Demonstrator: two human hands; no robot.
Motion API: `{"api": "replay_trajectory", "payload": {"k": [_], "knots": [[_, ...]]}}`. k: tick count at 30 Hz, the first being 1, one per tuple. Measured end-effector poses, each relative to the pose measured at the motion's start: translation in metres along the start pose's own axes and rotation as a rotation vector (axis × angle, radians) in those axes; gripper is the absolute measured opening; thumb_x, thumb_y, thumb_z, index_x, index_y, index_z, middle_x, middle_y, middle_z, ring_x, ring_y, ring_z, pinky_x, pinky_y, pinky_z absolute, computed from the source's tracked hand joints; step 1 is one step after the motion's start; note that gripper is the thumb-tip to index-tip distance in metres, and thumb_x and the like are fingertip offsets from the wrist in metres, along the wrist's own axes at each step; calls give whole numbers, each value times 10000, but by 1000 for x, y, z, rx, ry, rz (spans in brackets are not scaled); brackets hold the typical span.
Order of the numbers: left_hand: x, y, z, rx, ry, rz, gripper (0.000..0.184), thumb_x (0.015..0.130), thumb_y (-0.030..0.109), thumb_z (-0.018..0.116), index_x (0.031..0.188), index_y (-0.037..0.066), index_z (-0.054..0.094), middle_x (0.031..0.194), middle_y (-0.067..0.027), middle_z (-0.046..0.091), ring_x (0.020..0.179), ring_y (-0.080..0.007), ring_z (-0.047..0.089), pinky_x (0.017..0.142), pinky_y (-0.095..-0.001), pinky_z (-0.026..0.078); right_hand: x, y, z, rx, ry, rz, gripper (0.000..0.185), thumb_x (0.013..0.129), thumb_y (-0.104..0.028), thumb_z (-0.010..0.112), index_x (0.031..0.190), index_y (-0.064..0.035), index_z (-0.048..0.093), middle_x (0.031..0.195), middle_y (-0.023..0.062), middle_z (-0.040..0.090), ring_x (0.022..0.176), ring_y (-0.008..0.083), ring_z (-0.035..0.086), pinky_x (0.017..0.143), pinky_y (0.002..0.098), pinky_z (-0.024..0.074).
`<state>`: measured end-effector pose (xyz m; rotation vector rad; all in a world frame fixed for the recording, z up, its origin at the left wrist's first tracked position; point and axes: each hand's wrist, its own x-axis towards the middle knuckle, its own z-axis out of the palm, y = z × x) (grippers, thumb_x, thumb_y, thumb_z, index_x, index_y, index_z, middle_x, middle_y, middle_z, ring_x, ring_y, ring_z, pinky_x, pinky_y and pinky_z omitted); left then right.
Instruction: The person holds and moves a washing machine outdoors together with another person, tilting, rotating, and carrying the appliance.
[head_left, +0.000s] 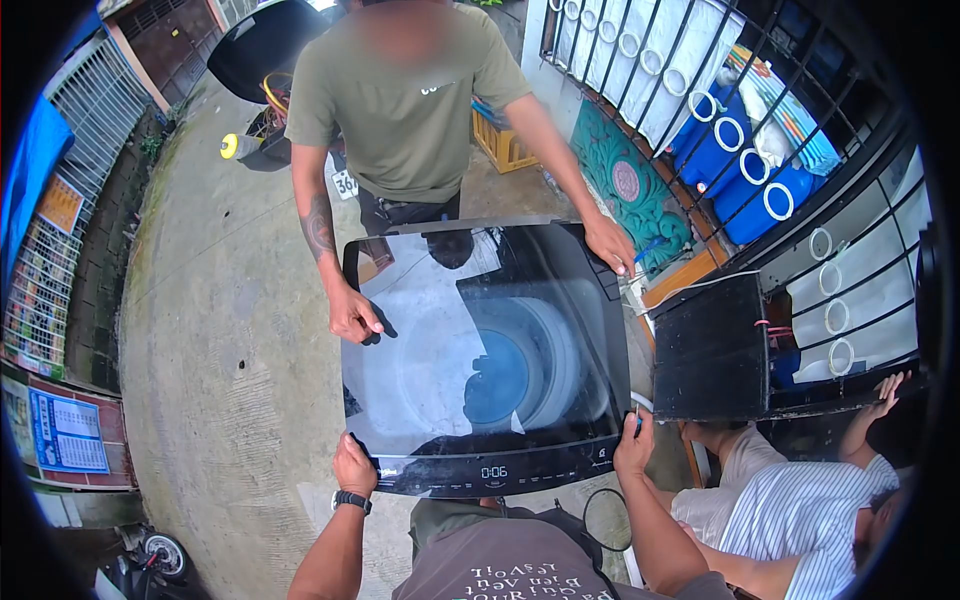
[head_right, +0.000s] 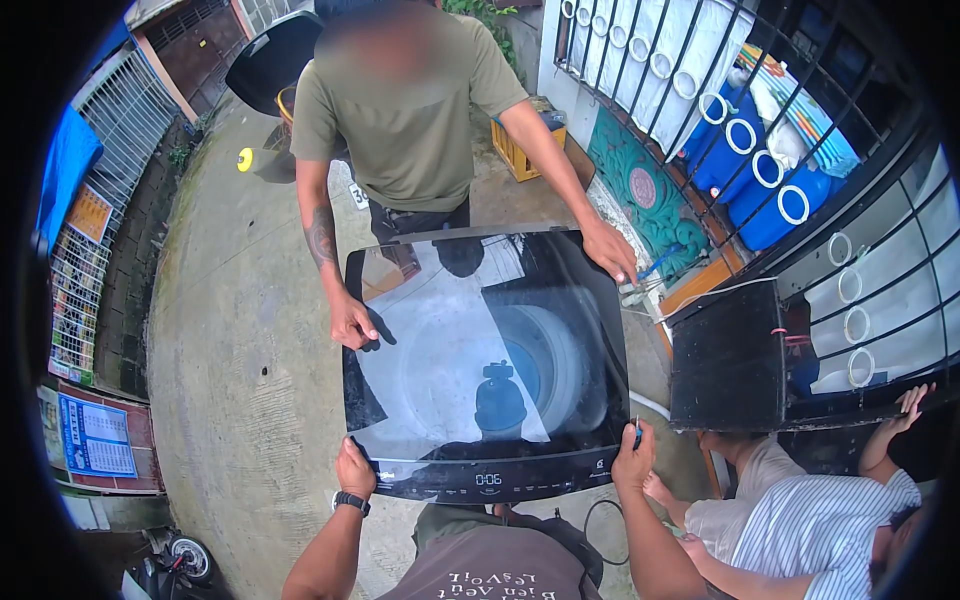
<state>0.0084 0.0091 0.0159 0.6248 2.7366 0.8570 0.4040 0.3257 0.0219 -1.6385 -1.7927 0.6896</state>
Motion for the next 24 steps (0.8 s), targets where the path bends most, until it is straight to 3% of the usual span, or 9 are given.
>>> {"api": "replay_trajectory", "payload": {"k": [24], "knots": [[-1, 1, -1, 0, 1, -6, 494, 1095, 300, 256, 1153, -22, 626, 1073, -296, 662, 992, -518, 603, 843, -551, 483, 0, -3, -2, -9, -13, -2, 456, 1040, -443, 533, 1218, -28, 596, 1116, 217, 653, 1034, 407, 621, 914, 458, 472]]}}
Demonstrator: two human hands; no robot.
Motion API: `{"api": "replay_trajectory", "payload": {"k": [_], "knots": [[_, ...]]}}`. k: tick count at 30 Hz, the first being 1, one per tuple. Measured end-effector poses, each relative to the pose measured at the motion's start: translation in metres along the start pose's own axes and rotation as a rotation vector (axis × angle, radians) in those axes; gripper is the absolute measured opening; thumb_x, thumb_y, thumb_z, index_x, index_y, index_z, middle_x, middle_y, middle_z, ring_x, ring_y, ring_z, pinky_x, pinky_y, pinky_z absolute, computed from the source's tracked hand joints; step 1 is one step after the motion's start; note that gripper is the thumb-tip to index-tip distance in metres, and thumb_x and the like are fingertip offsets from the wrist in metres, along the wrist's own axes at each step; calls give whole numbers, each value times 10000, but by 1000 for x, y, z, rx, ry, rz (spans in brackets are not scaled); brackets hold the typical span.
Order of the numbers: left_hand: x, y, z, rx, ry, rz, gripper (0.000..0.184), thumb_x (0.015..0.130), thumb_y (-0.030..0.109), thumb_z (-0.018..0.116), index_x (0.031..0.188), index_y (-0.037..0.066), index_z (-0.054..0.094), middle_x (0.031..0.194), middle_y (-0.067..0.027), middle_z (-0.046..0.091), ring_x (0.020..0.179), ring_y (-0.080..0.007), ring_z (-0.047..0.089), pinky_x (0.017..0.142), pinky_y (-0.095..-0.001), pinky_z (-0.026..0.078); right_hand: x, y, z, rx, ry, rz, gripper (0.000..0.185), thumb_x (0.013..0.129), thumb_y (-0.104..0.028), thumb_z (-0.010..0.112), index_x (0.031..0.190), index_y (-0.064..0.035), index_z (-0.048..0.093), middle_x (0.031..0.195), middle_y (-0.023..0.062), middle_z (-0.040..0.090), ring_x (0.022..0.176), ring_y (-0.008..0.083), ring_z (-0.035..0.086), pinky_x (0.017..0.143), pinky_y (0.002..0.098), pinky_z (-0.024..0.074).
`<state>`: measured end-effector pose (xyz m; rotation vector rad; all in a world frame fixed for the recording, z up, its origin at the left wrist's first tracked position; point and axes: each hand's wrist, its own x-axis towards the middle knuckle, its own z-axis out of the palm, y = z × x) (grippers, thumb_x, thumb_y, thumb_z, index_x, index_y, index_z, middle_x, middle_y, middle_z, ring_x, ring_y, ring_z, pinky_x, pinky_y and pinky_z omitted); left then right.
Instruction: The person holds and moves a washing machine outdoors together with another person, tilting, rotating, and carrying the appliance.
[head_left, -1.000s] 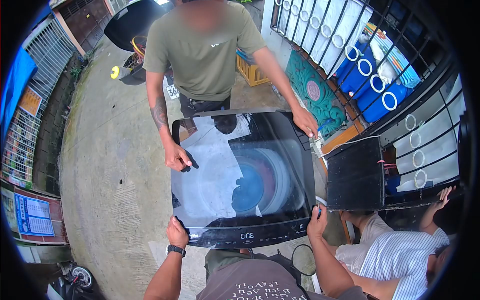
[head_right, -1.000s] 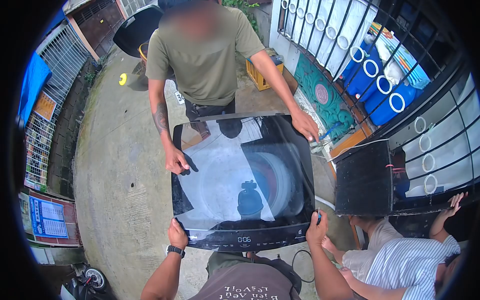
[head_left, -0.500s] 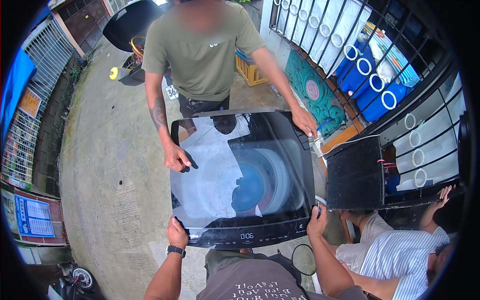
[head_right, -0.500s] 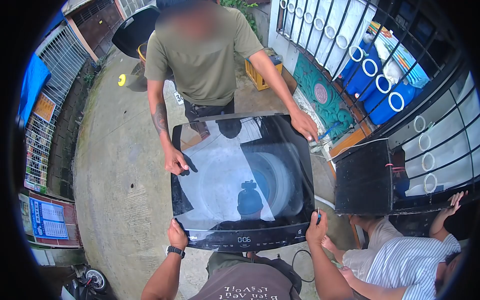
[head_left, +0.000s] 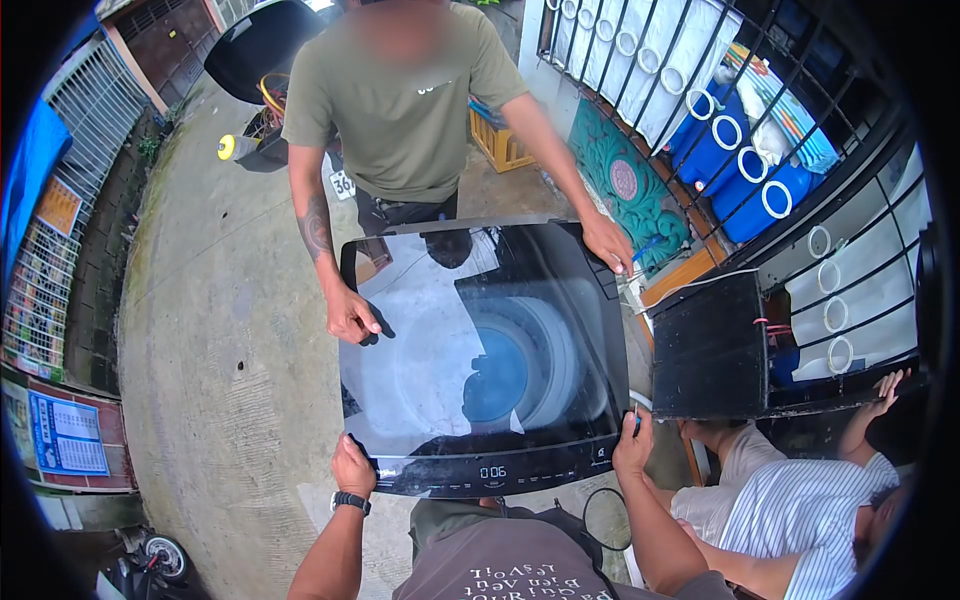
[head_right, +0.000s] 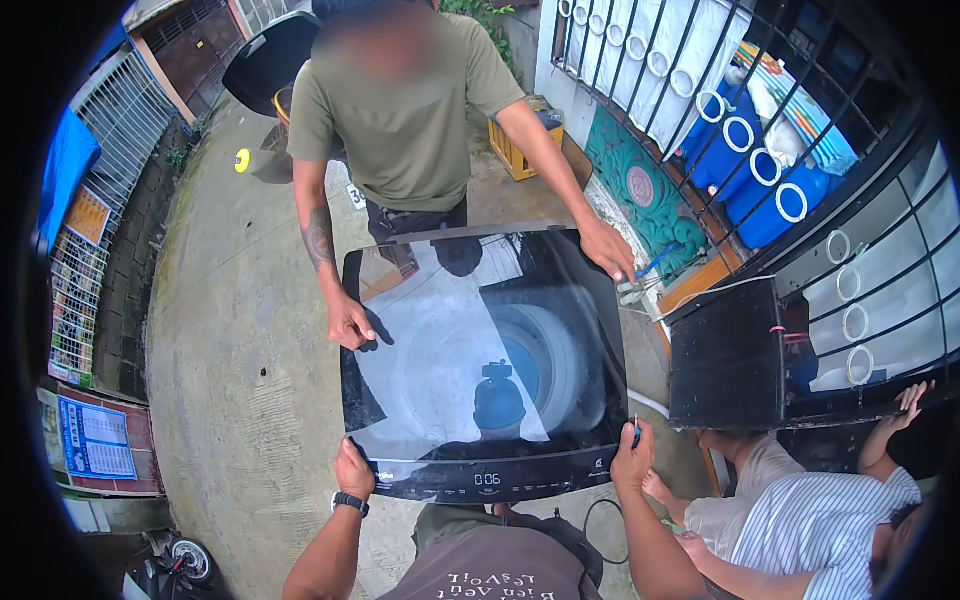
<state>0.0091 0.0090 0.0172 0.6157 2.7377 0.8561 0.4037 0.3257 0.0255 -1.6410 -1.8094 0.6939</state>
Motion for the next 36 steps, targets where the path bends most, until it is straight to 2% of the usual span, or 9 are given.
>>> {"api": "replay_trajectory", "payload": {"k": [13, 22, 29, 31, 36], "knots": [[0, -2, 1, -8, 6, 11, 492, 1095, 304, 249, 1150, -20, 616, 1047, -300, 658, 979, -523, 598, 836, -555, 478, 0, 1, 0, -5, -2, 3, 462, 1040, -458, 530, 1218, -37, 601, 1119, 208, 657, 1045, 403, 621, 920, 461, 468], [1, -4, 0, 25, -31, -21, 500, 1091, 294, 254, 1169, -29, 627, 1088, -297, 666, 1006, -513, 606, 862, -542, 484, 0, 2, 0, 2, -7, 5, 444, 1040, -428, 539, 1217, -25, 600, 1126, 217, 655, 1044, 407, 618, 924, 460, 470], [0, -5, 2, 11, -4, 16, 481, 1090, 284, 260, 1131, -30, 622, 1037, -300, 662, 968, -520, 602, 835, -551, 478, 0, 10, 3, 12, -18, 29, 454, 1033, -426, 548, 1234, -21, 598, 1147, 227, 655, 1055, 415, 622, 928, 463, 473], [0, -5, 2, 9, -1, 22, 477, 1089, 282, 260, 1119, -30, 620, 1023, -303, 659, 958, -522, 600, 827, -553, 476, 0, 5, 3, -26, 41, -27, 406, 1050, -414, 525, 1219, -54, 606, 1063, 218, 686, 1006, 391, 653, 899, 457, 488], [0, -1, 1, -11, 28, 37, 474, 1090, 282, 262, 1098, -33, 616, 1005, -307, 656, 949, -526, 598, 818, -552, 476, 0, 4, 3, -28, 34, -20, 402, 1053, -406, 522, 1216, -47, 607, 1061, 222, 683, 999, 396, 653, 893, 459, 491]]}}
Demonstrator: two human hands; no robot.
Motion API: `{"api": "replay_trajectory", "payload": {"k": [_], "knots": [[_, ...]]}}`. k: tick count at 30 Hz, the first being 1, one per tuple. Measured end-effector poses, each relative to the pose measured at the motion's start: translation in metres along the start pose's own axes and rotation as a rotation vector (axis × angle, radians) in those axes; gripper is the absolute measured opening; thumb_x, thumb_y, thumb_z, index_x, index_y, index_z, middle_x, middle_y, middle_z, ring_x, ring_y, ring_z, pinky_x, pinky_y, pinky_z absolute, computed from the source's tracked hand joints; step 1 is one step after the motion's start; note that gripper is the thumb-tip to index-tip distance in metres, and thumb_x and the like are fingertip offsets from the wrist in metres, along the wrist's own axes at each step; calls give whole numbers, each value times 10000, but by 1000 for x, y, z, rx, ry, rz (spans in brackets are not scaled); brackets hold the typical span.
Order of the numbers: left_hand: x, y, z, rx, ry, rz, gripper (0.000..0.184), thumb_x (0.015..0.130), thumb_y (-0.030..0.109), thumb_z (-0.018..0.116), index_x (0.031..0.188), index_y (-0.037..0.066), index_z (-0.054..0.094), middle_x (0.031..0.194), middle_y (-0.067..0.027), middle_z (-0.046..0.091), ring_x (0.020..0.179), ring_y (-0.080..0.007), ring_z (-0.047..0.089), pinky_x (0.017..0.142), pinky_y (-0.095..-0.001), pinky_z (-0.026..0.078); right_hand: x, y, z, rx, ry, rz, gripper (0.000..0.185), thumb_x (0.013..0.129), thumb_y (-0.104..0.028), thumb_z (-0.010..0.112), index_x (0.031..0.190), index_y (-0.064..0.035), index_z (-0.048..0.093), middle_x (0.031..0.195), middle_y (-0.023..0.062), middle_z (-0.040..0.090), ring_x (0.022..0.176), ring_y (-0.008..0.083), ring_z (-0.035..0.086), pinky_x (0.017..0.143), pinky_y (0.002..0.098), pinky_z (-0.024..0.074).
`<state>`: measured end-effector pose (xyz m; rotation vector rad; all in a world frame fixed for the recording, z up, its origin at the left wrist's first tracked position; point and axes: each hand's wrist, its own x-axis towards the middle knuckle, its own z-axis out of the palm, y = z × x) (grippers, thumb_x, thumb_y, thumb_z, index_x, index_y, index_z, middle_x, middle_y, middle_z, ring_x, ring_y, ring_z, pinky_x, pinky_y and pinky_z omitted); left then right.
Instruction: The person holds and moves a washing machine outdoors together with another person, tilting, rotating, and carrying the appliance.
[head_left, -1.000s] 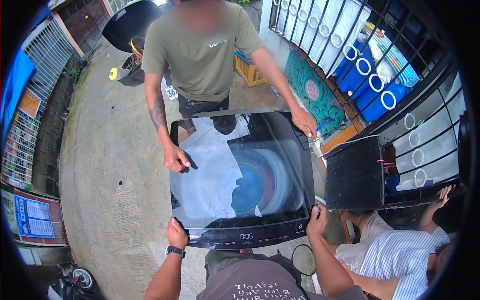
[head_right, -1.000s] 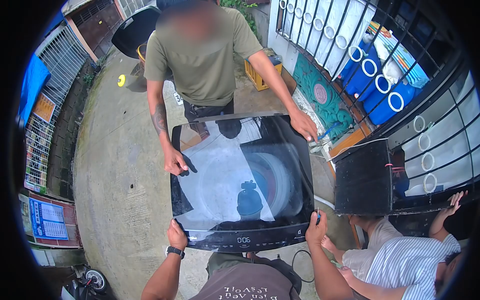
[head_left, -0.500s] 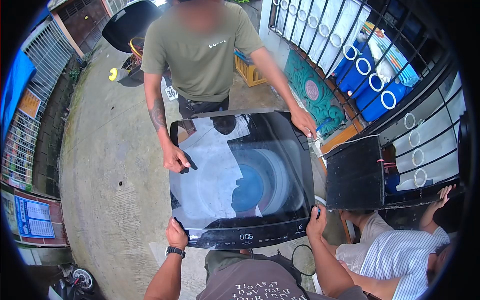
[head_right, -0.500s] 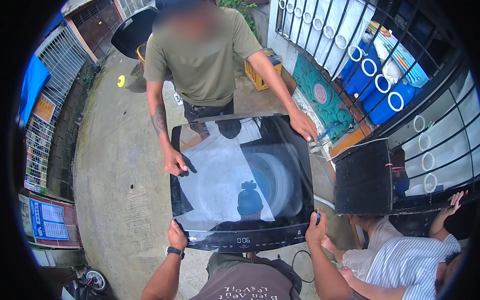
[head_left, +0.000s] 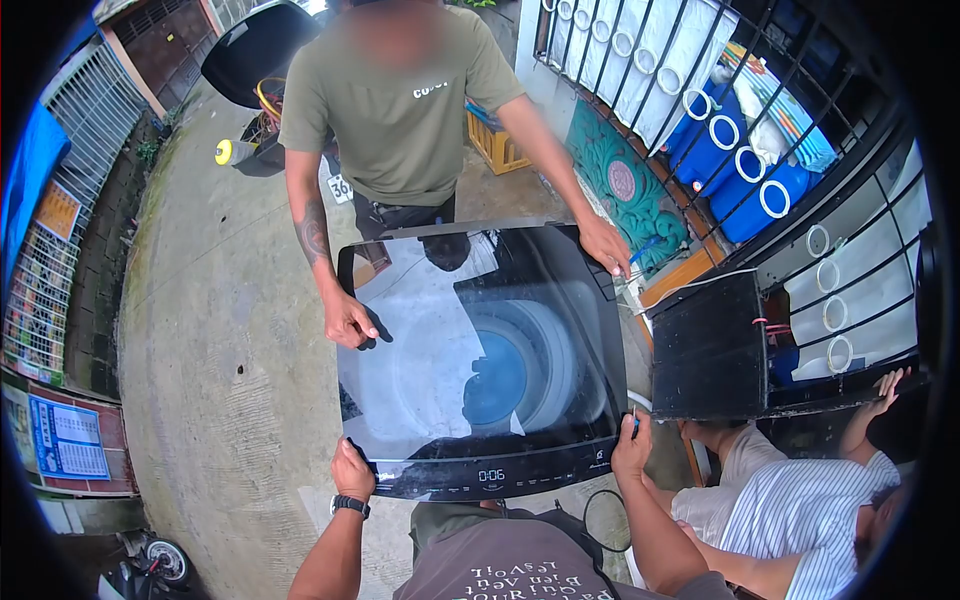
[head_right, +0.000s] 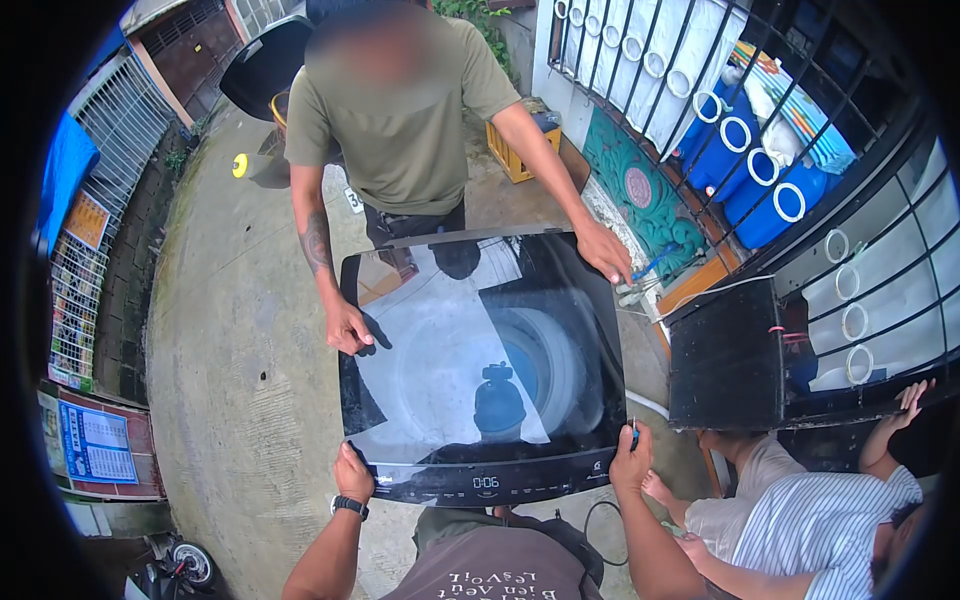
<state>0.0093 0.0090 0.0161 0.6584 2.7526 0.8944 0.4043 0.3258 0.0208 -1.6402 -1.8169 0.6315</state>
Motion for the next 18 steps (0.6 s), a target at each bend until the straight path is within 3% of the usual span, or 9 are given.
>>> {"api": "replay_trajectory", "payload": {"k": [18], "knots": [[1, 2, -2, 33, -23, -27, 475, 1089, 277, 264, 1107, -32, 626, 1022, -306, 662, 959, -524, 601, 825, -555, 477, 0, 2, -2, 54, -64, 56, 437, 1043, -412, 530, 1220, -18, 594, 1136, 211, 648, 1048, 393, 619, 930, 450, 469]]}}
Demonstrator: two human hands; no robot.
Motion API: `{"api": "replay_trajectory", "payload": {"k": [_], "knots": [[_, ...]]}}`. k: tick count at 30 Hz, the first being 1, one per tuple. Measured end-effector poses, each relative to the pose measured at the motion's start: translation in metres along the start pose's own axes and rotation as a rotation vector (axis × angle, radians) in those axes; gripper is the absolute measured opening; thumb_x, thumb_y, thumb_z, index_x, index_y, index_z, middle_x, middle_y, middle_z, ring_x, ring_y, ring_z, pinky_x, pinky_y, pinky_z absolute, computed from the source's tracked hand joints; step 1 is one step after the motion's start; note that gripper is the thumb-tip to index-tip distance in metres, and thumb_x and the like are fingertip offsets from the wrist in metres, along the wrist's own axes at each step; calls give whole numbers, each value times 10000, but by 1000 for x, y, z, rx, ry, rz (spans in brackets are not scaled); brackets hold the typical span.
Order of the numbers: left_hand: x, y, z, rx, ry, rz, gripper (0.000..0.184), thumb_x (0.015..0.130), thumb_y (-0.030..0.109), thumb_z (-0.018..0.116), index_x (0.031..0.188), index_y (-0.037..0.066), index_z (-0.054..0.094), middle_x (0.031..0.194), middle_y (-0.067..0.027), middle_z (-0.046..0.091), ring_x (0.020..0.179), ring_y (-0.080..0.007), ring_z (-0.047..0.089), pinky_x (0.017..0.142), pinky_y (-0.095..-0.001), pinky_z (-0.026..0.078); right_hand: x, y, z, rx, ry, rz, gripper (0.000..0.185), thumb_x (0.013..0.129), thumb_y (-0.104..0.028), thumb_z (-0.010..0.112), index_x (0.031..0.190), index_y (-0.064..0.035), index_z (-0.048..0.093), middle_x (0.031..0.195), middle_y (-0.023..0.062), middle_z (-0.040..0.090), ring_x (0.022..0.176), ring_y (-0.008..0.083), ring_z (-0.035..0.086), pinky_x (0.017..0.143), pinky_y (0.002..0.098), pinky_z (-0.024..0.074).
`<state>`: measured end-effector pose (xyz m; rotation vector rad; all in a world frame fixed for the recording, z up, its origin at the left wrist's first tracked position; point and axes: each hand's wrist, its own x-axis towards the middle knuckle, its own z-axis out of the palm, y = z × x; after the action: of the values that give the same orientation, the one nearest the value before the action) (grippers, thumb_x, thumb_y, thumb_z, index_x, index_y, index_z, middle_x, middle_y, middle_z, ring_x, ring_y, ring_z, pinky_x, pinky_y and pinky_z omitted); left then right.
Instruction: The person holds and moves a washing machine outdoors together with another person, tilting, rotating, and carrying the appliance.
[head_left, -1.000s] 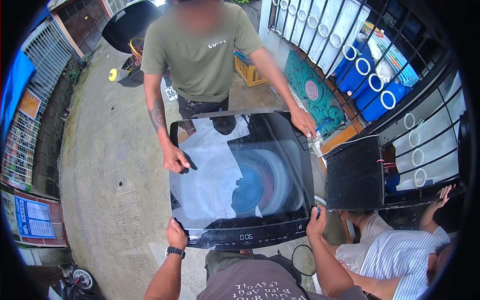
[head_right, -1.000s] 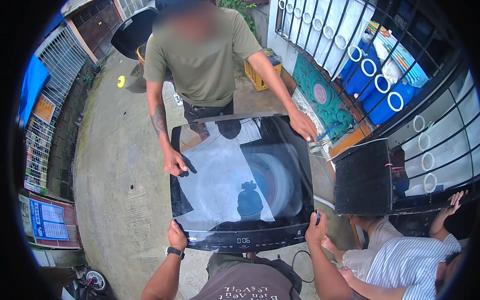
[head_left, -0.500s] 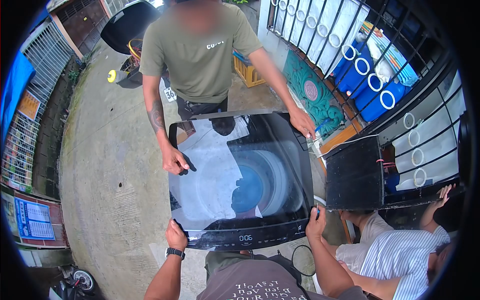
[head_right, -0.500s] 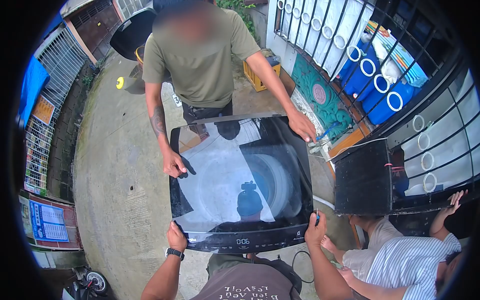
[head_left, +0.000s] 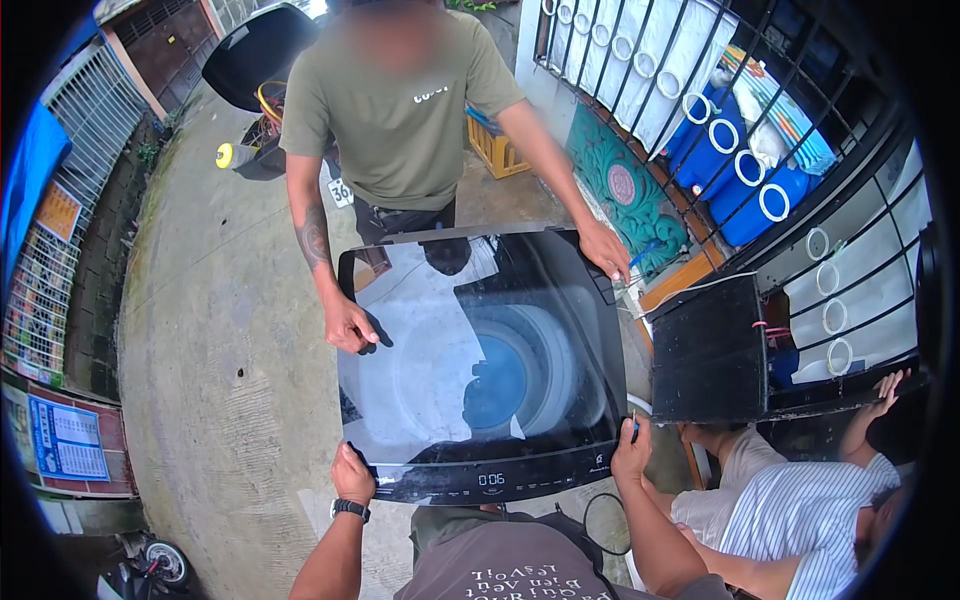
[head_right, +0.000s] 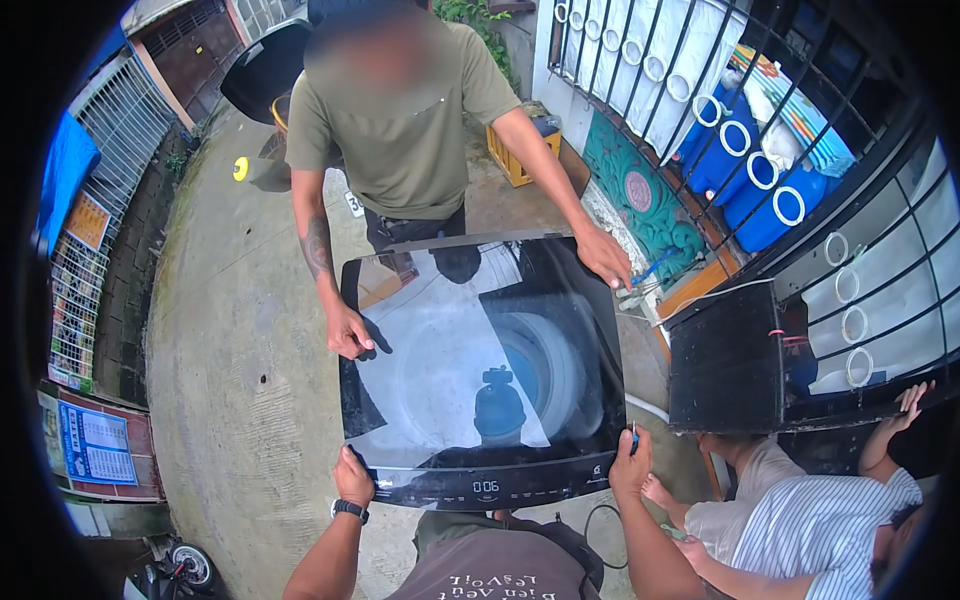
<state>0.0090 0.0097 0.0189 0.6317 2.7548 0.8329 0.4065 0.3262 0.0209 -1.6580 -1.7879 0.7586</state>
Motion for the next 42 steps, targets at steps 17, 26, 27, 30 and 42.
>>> {"api": "replay_trajectory", "payload": {"k": [17, 26, 27, 30, 42], "knots": [[0, 0, 0, -28, -15, 7, 481, 1088, 288, 257, 1141, -20, 624, 1042, -296, 666, 970, -521, 604, 830, -556, 479, 0, 4, 0, -7, -4, 20, 446, 1039, -419, 536, 1219, -16, 596, 1140, 205, 651, 1062, 392, 618, 945, 449, 465], [0, -2, 0, -22, -22, -20, 483, 1090, 290, 261, 1158, -16, 628, 1056, -294, 669, 982, -515, 611, 840, -549, 485, 0, 1, 0, -28, 0, 6, 474, 1039, -436, 534, 1240, -11, 593, 1177, 216, 648, 1099, 402, 613, 962, 454, 462], [0, -1, 0, -22, -22, -23, 483, 1090, 290, 263, 1157, -17, 630, 1059, -293, 670, 983, -513, 612, 842, -547, 486, 0, 1, 0, -27, 2, 7, 473, 1040, -435, 533, 1240, -11, 593, 1179, 216, 648, 1100, 404, 613, 962, 455, 462], [1, -5, 1, -3, -33, -17, 483, 1090, 287, 265, 1166, -17, 633, 1069, -290, 673, 992, -508, 615, 851, -541, 489, 0, 2, 1, -29, 7, 3, 470, 1043, -433, 530, 1241, -12, 593, 1181, 218, 647, 1100, 406, 613, 961, 455, 462], [0, -9, 4, -6, -38, -31, 482, 1090, 284, 266, 1185, -19, 629, 1083, -290, 674, 1004, -507, 615, 862, -539, 493, 0, 3, 0, -14, 6, -13, 471, 1043, -434, 529, 1236, -9, 591, 1174, 223, 647, 1093, 406, 614, 961, 453, 462]]}}
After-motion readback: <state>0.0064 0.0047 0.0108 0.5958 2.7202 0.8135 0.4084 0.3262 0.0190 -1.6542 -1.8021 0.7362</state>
